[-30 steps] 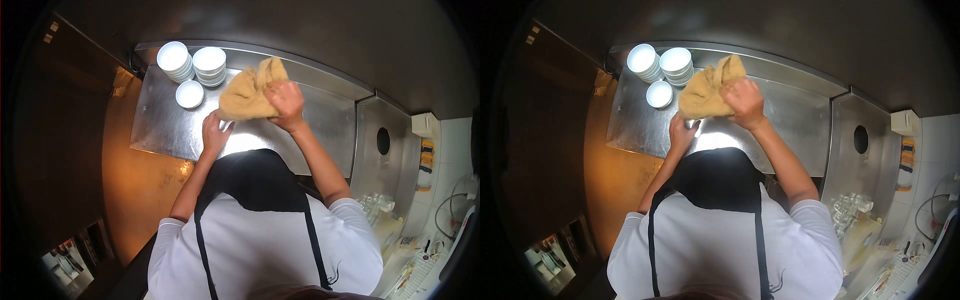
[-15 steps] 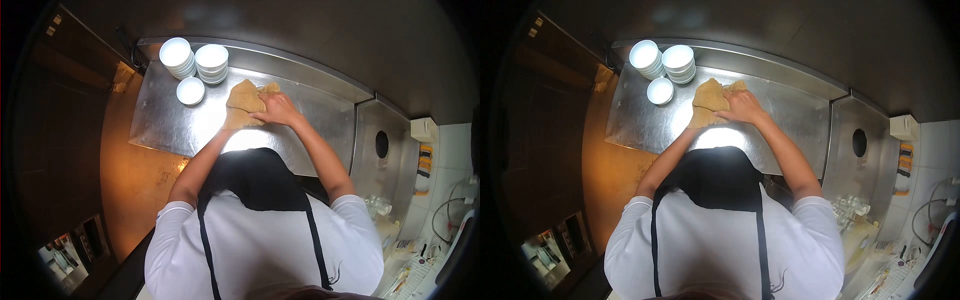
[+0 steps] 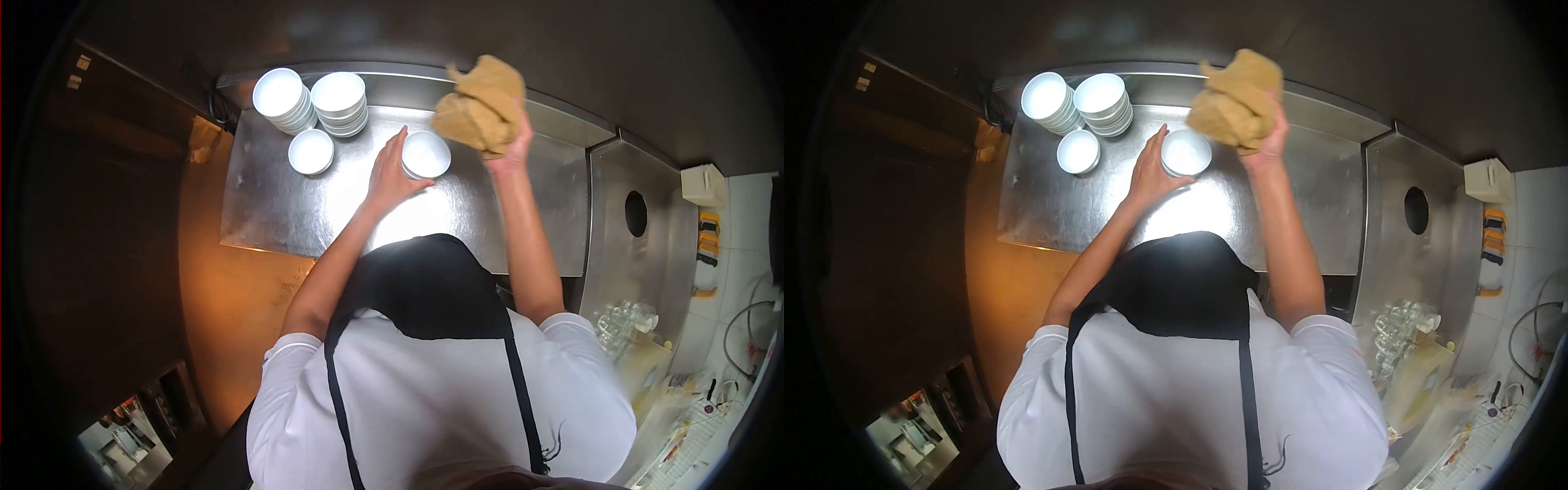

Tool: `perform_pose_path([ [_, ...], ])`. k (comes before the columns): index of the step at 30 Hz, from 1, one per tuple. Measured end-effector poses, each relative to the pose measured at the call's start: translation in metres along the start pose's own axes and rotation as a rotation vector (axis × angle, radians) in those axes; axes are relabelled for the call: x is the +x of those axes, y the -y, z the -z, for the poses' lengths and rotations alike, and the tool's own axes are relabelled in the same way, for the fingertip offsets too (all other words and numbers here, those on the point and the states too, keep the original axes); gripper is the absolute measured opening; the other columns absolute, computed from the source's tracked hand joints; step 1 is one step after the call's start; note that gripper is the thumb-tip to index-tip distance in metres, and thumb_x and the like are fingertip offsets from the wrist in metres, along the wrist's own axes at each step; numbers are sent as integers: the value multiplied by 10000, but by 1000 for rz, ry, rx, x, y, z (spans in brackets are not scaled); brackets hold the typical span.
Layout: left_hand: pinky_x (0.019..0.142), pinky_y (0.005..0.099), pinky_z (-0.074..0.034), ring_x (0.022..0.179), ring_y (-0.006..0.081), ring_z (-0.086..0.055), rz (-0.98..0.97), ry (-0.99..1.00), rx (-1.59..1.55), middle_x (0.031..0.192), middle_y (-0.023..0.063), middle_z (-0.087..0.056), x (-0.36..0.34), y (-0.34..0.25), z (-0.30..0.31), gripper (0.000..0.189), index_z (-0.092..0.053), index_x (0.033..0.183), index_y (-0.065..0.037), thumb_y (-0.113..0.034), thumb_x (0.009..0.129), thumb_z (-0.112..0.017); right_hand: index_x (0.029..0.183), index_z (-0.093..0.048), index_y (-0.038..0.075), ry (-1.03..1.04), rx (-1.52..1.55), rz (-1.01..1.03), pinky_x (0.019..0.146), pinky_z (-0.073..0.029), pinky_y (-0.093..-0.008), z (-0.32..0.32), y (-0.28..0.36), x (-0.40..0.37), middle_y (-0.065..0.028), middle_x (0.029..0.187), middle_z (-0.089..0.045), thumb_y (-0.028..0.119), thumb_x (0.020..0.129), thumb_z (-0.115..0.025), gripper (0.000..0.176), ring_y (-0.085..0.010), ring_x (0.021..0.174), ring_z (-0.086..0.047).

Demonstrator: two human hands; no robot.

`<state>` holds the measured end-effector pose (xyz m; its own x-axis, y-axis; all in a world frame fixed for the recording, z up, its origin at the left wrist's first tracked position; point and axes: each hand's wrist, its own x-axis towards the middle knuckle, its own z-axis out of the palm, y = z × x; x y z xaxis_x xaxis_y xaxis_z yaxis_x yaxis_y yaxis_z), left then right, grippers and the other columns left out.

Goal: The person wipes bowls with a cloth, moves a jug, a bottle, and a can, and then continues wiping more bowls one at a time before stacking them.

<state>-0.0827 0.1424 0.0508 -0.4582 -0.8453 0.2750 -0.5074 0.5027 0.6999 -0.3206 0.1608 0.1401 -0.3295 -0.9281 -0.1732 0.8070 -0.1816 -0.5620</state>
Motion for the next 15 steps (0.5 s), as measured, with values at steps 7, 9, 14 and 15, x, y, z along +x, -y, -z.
perform_pose_path([
  [7,1078,469,-443,1319,372,-526,-280,195,333,1406,224,-558,37,-34,22,957,-556,1457,-41,-415,647,-904,1483,-493,53,4,70,214,1141,-476,-528,60,71,-39,-164,1457,-588,439,1065,-494,569,-340,1329,-589],
  [9,1011,455,-477,1225,364,-573,-318,327,389,1308,219,-604,53,-37,21,887,-618,1401,-34,-431,650,-873,1474,-489,27,-46,25,180,1118,-495,-498,73,59,-56,-171,1427,-603,422,1069,-489,566,-339,1297,-609],
  [14,916,447,-519,1100,377,-591,-346,475,536,1143,221,-617,67,-37,13,887,-642,1380,-35,-419,611,-860,1462,-485,6,-87,-16,13,1103,-508,-460,105,17,-94,-171,1400,-619,393,1069,-506,552,-326,1267,-632],
  [15,906,446,-524,1093,385,-589,-364,483,562,1132,226,-614,69,-38,12,894,-639,1384,-36,-412,604,-859,1463,-484,7,-103,-18,-8,1107,-505,-459,105,10,-98,-168,1402,-619,391,1069,-507,551,-322,1271,-631],
])
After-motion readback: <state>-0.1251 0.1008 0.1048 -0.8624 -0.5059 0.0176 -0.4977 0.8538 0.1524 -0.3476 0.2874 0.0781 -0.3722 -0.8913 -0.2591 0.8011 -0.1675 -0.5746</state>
